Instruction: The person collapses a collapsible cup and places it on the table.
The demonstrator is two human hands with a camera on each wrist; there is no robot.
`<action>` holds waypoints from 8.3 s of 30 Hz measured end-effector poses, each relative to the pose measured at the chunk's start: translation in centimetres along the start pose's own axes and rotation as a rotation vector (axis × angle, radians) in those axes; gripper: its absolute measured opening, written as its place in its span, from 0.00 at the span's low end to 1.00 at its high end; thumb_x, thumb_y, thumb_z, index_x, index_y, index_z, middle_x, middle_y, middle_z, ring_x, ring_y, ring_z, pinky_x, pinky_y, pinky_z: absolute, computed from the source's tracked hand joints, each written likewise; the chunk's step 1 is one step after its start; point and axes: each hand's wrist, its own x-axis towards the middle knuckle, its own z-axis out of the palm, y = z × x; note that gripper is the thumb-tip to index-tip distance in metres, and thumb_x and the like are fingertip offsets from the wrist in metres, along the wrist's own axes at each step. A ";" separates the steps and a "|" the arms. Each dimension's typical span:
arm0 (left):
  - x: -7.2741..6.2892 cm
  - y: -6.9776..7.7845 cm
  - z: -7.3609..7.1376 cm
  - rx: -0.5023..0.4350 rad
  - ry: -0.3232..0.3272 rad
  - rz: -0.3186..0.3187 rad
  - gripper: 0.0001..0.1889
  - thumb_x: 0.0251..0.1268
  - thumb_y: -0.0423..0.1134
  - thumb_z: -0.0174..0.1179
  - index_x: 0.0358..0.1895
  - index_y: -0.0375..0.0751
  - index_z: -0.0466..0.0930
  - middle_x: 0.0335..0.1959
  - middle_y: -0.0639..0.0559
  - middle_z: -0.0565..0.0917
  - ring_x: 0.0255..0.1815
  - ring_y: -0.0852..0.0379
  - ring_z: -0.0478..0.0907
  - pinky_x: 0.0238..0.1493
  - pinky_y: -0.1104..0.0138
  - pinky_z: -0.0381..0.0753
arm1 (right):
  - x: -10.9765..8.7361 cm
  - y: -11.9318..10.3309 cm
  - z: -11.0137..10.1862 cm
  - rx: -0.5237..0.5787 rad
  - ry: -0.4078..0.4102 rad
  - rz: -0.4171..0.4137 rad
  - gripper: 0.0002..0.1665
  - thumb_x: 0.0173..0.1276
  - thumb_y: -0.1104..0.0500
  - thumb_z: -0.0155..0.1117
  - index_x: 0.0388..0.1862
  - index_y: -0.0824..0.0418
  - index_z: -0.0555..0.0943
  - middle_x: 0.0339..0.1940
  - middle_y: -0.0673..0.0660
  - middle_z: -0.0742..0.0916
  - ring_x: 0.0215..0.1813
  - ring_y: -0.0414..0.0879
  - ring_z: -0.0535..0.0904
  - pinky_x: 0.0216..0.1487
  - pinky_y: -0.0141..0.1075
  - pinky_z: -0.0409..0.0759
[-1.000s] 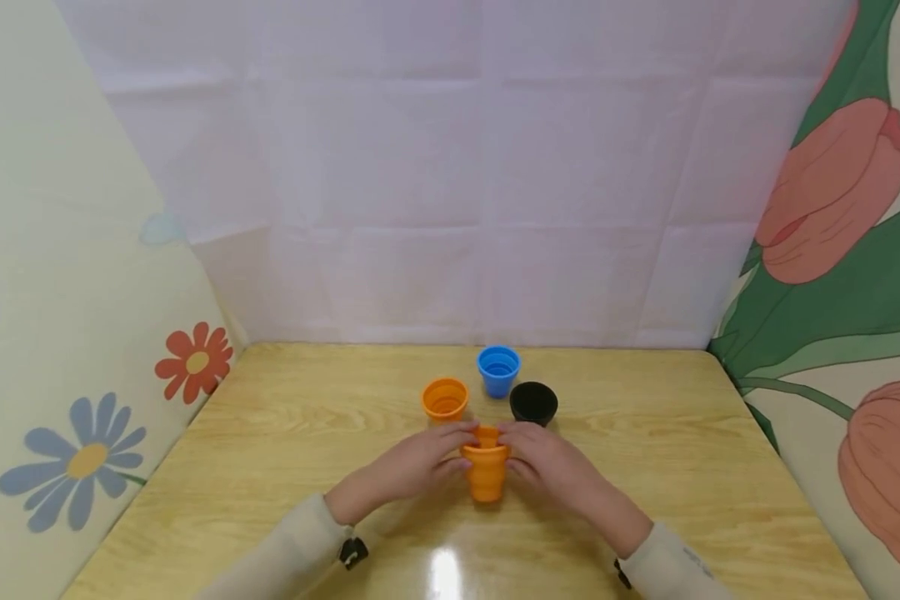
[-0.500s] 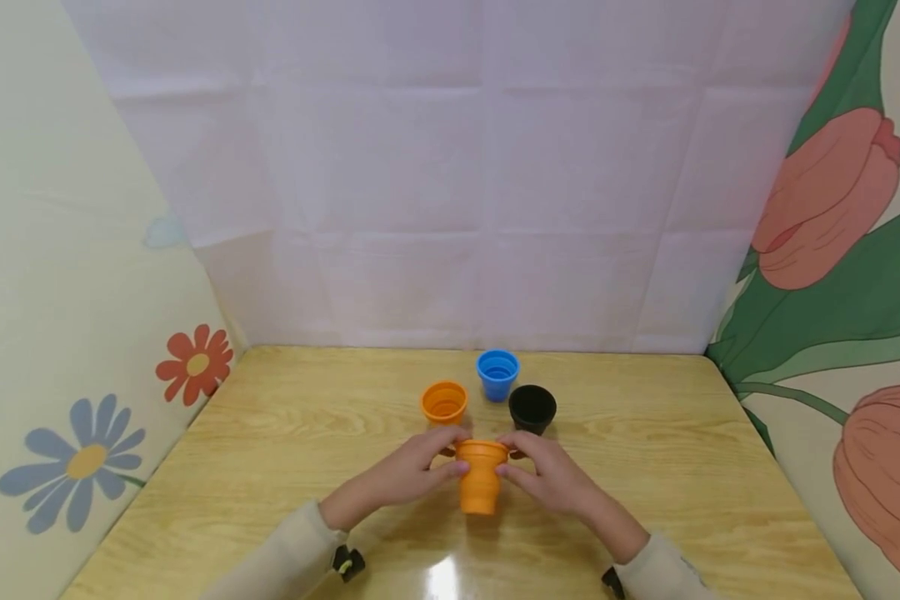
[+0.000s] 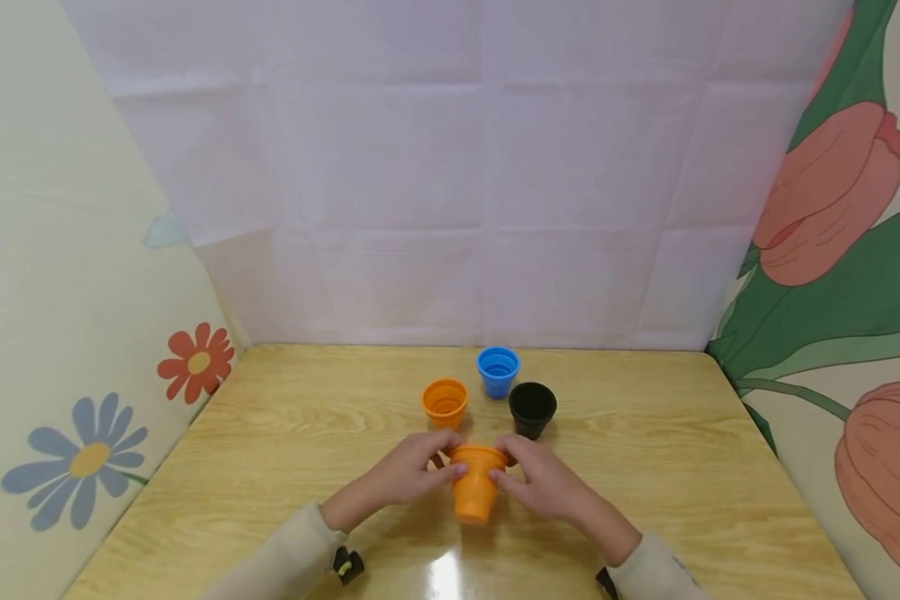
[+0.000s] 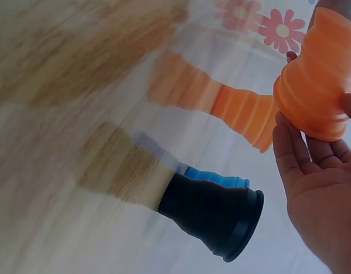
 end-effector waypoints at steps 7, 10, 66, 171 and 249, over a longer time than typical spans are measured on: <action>0.2 0.0 0.3 0.002 0.005 0.007 0.06 0.73 0.43 0.63 0.43 0.47 0.80 0.38 0.56 0.86 0.38 0.66 0.79 0.38 0.73 0.81 | -0.1 -0.1 0.0 -0.025 -0.015 0.010 0.06 0.74 0.63 0.63 0.47 0.58 0.77 0.43 0.49 0.83 0.44 0.38 0.80 0.48 0.40 0.85; 0.2 0.1 0.3 -0.005 0.014 0.004 0.05 0.73 0.43 0.62 0.43 0.47 0.80 0.36 0.57 0.85 0.36 0.67 0.78 0.36 0.74 0.81 | -0.2 0.0 -0.1 -0.043 -0.007 -0.009 0.06 0.74 0.63 0.62 0.47 0.59 0.77 0.43 0.50 0.84 0.43 0.38 0.79 0.47 0.40 0.85; 0.2 0.2 0.1 -0.188 0.006 -0.027 0.17 0.82 0.38 0.49 0.67 0.41 0.73 0.58 0.49 0.82 0.51 0.57 0.81 0.51 0.69 0.82 | 0.8 0.3 -0.7 0.105 0.021 0.040 0.20 0.76 0.62 0.61 0.63 0.65 0.79 0.45 0.53 0.86 0.44 0.39 0.81 0.47 0.33 0.84; 0.0 0.3 0.1 -0.380 0.092 -0.182 0.14 0.81 0.40 0.51 0.59 0.36 0.74 0.45 0.42 0.84 0.36 0.57 0.82 0.36 0.50 0.88 | 0.9 -0.2 0.1 0.562 0.053 0.248 0.26 0.78 0.58 0.60 0.71 0.65 0.72 0.62 0.64 0.79 0.56 0.51 0.77 0.55 0.32 0.82; -0.2 0.6 -0.2 -0.272 0.068 -0.007 0.13 0.77 0.35 0.56 0.58 0.35 0.78 0.47 0.44 0.82 0.39 0.57 0.80 0.34 0.70 0.85 | 0.8 -0.5 -0.4 0.678 -0.116 0.352 0.26 0.80 0.56 0.57 0.70 0.68 0.71 0.54 0.64 0.82 0.49 0.50 0.82 0.49 0.42 0.87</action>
